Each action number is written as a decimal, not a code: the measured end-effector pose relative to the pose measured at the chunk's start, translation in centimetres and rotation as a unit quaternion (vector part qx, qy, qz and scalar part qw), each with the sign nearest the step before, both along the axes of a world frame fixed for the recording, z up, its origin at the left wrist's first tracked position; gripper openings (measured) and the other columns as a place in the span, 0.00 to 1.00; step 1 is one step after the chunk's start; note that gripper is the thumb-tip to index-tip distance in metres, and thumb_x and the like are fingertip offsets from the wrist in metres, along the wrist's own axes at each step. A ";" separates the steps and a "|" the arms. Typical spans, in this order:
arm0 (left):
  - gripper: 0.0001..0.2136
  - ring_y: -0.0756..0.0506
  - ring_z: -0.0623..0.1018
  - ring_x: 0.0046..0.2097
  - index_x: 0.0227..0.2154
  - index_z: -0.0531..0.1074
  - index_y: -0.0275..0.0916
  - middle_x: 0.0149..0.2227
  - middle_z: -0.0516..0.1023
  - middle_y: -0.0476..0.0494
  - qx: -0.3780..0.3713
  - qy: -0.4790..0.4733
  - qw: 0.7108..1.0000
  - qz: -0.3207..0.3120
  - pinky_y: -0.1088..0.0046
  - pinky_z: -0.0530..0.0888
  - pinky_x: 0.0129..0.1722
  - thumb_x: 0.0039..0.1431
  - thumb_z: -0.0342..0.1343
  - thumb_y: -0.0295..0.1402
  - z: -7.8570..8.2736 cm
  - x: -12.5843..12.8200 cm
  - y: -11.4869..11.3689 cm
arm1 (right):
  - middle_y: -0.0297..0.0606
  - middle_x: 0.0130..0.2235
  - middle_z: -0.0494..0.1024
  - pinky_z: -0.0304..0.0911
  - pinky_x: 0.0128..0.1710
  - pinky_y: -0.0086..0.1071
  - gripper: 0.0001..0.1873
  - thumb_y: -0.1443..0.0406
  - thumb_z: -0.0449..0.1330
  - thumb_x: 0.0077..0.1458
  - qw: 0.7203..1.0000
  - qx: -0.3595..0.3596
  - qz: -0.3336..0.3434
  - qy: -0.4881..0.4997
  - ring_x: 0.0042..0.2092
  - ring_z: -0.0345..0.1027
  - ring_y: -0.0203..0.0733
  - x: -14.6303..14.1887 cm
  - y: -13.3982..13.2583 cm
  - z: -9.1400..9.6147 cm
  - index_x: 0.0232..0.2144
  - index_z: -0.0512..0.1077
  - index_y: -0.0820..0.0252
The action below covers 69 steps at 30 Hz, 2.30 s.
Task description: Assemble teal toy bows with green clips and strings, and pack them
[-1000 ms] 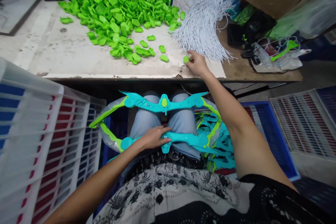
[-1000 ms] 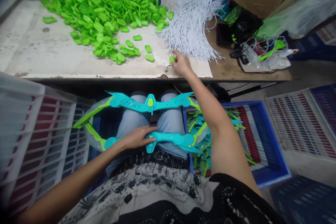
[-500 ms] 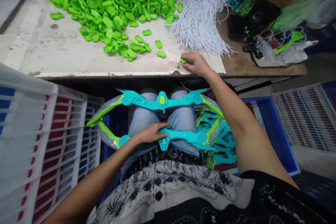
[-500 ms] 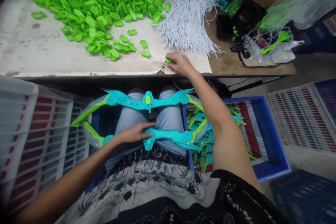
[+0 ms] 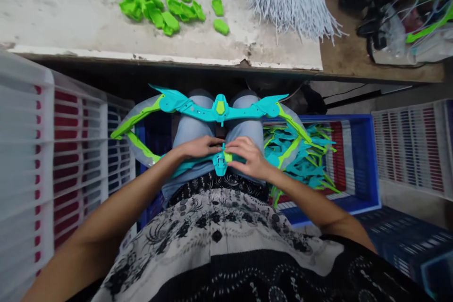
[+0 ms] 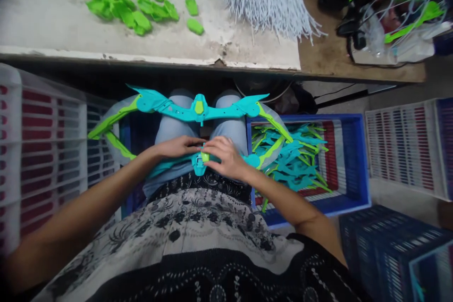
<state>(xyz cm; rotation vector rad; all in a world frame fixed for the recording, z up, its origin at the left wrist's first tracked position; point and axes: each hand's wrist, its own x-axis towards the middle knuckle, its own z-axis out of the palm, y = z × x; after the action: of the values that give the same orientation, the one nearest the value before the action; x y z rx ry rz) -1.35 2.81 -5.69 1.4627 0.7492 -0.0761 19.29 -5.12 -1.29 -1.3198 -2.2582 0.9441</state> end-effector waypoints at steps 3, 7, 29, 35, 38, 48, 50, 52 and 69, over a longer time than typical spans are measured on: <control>0.24 0.42 0.72 0.53 0.52 0.68 0.34 0.55 0.71 0.39 0.022 0.017 1.000 0.003 0.72 0.65 0.52 0.56 0.52 0.42 -0.3 0.0 -0.2 | 0.39 0.50 0.74 0.54 0.53 0.44 0.17 0.53 0.56 0.57 0.997 -0.017 -0.054 -0.044 0.55 0.58 0.48 -1.7 -3.3 -1.9 0.45 0.72 0.53; 0.22 0.42 0.71 0.54 0.50 0.70 0.36 0.53 0.73 0.41 0.047 0.019 0.999 -0.004 0.72 0.64 0.53 0.58 0.48 0.44 -0.2 -0.2 -0.2 | 0.37 0.49 0.75 0.52 0.53 0.43 0.14 0.54 0.57 0.56 0.992 -0.012 -0.106 -0.066 0.56 0.57 0.48 -2.9 -4.1 -2.6 0.41 0.74 0.52; 0.30 0.40 0.75 0.44 0.52 0.67 0.30 0.46 0.76 0.38 0.115 0.027 0.992 -0.045 0.68 0.70 0.43 0.47 0.58 0.44 -0.3 0.1 -1.2 | 0.47 0.49 0.74 0.56 0.44 0.43 0.41 0.48 0.61 0.50 0.978 -0.071 -0.104 -0.165 0.48 0.65 0.53 -3.4 -2.9 -2.8 0.60 0.56 0.59; 0.21 0.40 0.74 0.46 0.51 0.69 0.34 0.45 0.76 0.36 0.316 -0.016 0.947 0.053 0.64 0.70 0.47 0.60 0.49 0.42 0.9 -0.5 -2.3 | 0.42 0.45 0.76 0.61 0.46 0.40 0.21 0.54 0.57 0.56 0.997 0.016 -0.032 -0.073 0.46 0.67 0.46 -0.6 3.4 -0.3 0.49 0.70 0.57; 0.17 0.35 0.64 0.58 0.51 0.69 0.36 0.55 0.68 0.32 0.528 0.034 0.840 0.123 0.54 0.63 0.56 0.60 0.49 0.34 1.1 0.3 -1.5 | 0.43 0.41 0.76 0.60 0.49 0.41 0.16 0.59 0.49 0.62 0.969 0.191 -0.134 -0.076 0.45 0.65 0.46 0.2 11.3 2.5 0.41 0.74 0.59; 0.21 0.37 0.71 0.52 0.56 0.61 0.34 0.54 0.68 0.30 0.552 0.082 0.830 0.010 0.59 0.69 0.48 0.60 0.48 0.32 2.0 0.5 5.7 | 0.49 0.40 0.73 0.57 0.47 0.46 0.17 0.64 0.45 0.63 0.922 0.259 -0.098 -0.272 0.46 0.59 0.51 -3.0 29.1 4.4 0.43 0.72 0.65; 0.19 0.39 0.74 0.48 0.52 0.65 0.34 0.47 0.74 0.34 0.494 0.051 0.868 -0.003 0.64 0.69 0.46 0.60 0.49 0.38 3.5 0.0 6.5 | 0.51 0.38 0.72 0.57 0.46 0.46 0.17 0.64 0.46 0.62 0.914 0.266 -0.093 -0.291 0.46 0.59 0.53 -2.7 27.6 4.7 0.39 0.73 0.68; 0.18 0.42 0.75 0.41 0.44 0.70 0.34 0.39 0.76 0.39 0.415 0.036 0.909 -0.022 0.69 0.69 0.40 0.59 0.49 0.44 4.6 -0.2 7.3 | 0.53 0.38 0.72 0.56 0.45 0.45 0.17 0.64 0.49 0.60 0.911 0.262 -0.091 -0.305 0.46 0.60 0.54 -2.2 25.5 5.3 0.36 0.74 0.70; 0.25 0.46 0.72 0.36 0.39 0.76 0.36 0.34 0.77 0.49 0.152 0.022 0.988 -0.010 0.77 0.63 0.35 0.52 0.50 0.53 2.4 0.6 10.5 | 0.42 0.46 0.75 0.57 0.50 0.46 0.13 0.59 0.55 0.57 0.975 0.215 0.040 -0.048 0.49 0.63 0.46 1.3 19.1 4.4 0.41 0.72 0.59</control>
<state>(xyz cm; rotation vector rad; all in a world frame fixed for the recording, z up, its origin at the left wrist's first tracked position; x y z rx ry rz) -0.71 13.30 -3.28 1.7630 0.8086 -0.0092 20.55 13.95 3.16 -1.1049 -2.4226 0.3833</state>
